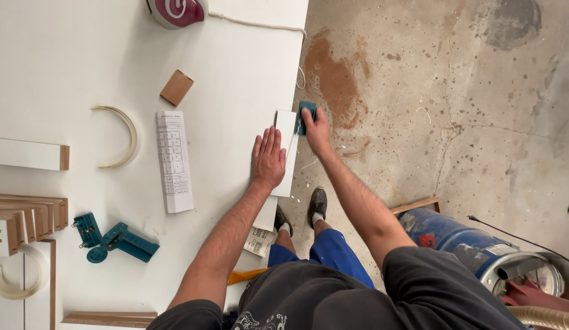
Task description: The person applies edge banding to a white wooden board. They use an iron to press the banding onto the edge, then use a scraper and a sanding block to trim and smooth the applied edge. The person handles the board, iron, scraper, and sanding block throughout the process.
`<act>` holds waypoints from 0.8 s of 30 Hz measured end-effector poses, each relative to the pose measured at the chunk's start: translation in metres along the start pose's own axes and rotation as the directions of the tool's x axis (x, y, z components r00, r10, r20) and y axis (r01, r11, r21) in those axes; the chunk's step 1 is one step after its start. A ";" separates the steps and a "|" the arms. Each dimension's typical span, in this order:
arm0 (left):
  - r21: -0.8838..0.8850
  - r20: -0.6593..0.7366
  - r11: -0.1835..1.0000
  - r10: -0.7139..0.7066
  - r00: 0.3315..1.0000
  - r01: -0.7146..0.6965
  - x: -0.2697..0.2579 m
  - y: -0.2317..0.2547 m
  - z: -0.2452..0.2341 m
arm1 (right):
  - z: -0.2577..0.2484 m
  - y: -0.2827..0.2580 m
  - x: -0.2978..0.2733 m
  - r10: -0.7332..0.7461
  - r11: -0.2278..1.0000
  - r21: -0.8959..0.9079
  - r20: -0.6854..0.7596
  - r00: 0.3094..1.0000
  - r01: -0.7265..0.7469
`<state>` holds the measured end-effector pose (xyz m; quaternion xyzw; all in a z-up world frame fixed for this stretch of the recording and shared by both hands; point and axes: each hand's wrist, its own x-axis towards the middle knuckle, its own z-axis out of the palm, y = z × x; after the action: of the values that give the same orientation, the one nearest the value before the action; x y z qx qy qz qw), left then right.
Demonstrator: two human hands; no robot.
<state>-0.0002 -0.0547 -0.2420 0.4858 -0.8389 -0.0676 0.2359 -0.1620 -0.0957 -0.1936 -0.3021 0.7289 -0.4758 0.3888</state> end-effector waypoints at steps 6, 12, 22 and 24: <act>0.008 -0.014 1.000 0.007 1.000 -0.006 -0.002 -0.001 -0.002 | -0.010 -0.018 0.098 -0.101 0.995 -0.034 -0.299 0.949 0.096; 0.003 -0.013 1.000 -0.019 1.000 0.019 -0.002 -0.002 0.005 | -0.074 0.133 0.134 0.056 0.997 -0.045 -0.170 0.984 -0.065; 0.013 0.459 0.981 -0.178 0.871 0.194 0.014 0.028 -0.031 | -0.137 0.138 -0.138 0.448 0.894 -0.021 0.107 0.888 -0.448; 0.021 0.420 0.958 -0.269 0.867 0.287 0.015 0.034 -0.018 | -0.149 0.195 -0.156 0.499 0.863 -0.146 0.102 0.861 -0.483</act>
<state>-0.0250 -0.0477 -0.2091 0.5706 -0.7894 -0.2211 0.0490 -0.2228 0.1705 -0.2941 -0.1600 0.7797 -0.2963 0.5279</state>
